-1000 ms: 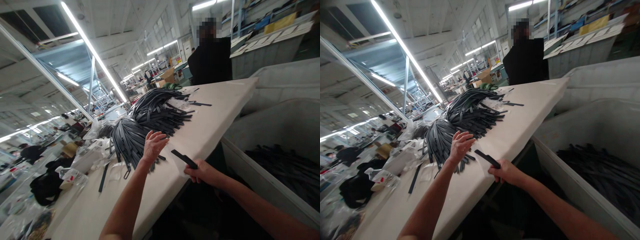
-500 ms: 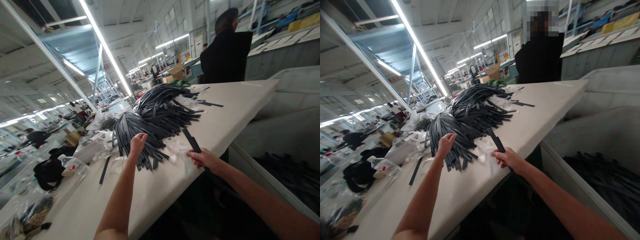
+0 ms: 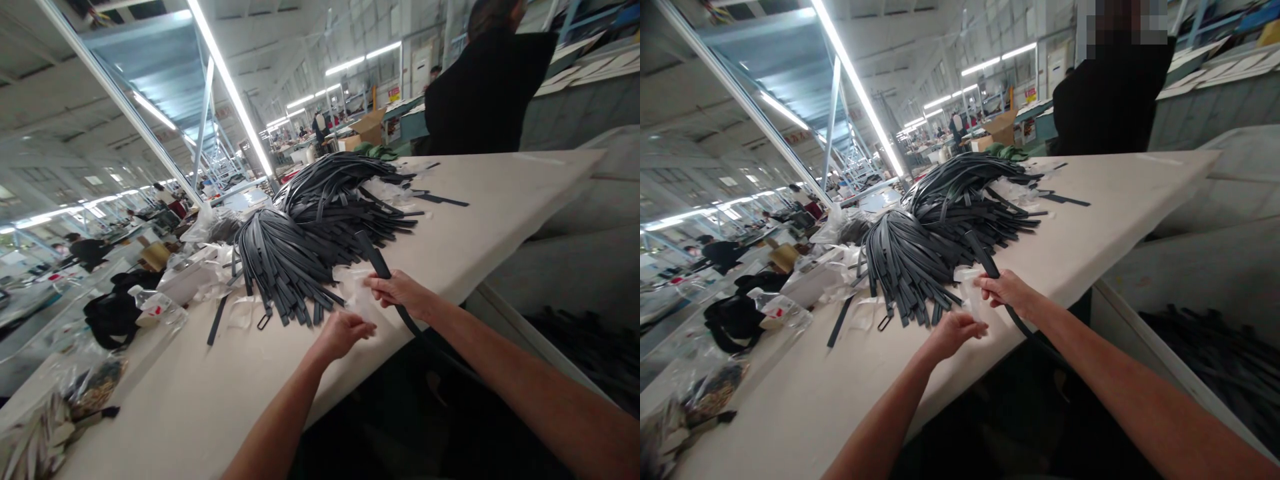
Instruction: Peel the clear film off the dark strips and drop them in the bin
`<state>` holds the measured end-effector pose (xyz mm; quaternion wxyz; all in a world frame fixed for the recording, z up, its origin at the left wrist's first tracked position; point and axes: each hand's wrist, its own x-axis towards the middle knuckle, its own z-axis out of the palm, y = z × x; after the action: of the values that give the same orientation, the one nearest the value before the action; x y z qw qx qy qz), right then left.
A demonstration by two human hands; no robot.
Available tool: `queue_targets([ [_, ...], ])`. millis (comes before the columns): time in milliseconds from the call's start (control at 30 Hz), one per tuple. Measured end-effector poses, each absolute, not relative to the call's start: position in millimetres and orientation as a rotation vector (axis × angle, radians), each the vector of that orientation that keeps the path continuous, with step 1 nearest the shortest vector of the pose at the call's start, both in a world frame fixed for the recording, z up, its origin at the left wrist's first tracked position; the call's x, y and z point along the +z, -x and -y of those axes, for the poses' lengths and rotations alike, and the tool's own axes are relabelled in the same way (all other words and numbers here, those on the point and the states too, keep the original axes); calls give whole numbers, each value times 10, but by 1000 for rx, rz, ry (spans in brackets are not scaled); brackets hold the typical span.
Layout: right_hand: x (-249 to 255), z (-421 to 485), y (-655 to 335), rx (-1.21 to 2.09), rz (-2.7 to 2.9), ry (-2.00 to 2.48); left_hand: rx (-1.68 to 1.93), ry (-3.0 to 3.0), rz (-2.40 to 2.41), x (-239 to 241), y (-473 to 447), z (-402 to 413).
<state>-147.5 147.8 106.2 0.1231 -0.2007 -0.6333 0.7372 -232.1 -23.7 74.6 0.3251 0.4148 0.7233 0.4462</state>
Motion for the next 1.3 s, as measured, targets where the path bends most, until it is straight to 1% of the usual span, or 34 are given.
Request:
queue_targets([
  [200, 893, -1592, 1551, 2038, 1843, 806, 1365, -620, -1568, 742, 2173, 351],
  [333, 763, -1623, 1378, 1949, 1882, 871, 1482, -469, -1511, 734, 2075, 450],
  [567, 738, -1238, 978, 2100, 2101, 546, 1617, -489, -1524, 660, 1837, 512],
  [700, 716, -1092, 1015, 2115, 2098, 528, 1615, -555, -1501, 606, 1692, 495],
  [867, 762, -1084, 1022, 2003, 2023, 553, 1589, -587, -1567, 472, 1536, 536],
  [1033, 822, -1091, 970, 1897, 2036, 483, 1572, -574, -1557, 410, 1458, 621],
  [1100, 820, -1086, 963, 1893, 2075, 426, 1622, -576, -1523, 461, 1476, 605],
  [1200, 820, -1070, 951, 1887, 2154, 324, 1813, -524, -1438, 590, 1554, 517],
  [1300, 851, -1053, 930, 1827, 2215, 276, 1929, -413, -1462, 696, 1627, 424],
])
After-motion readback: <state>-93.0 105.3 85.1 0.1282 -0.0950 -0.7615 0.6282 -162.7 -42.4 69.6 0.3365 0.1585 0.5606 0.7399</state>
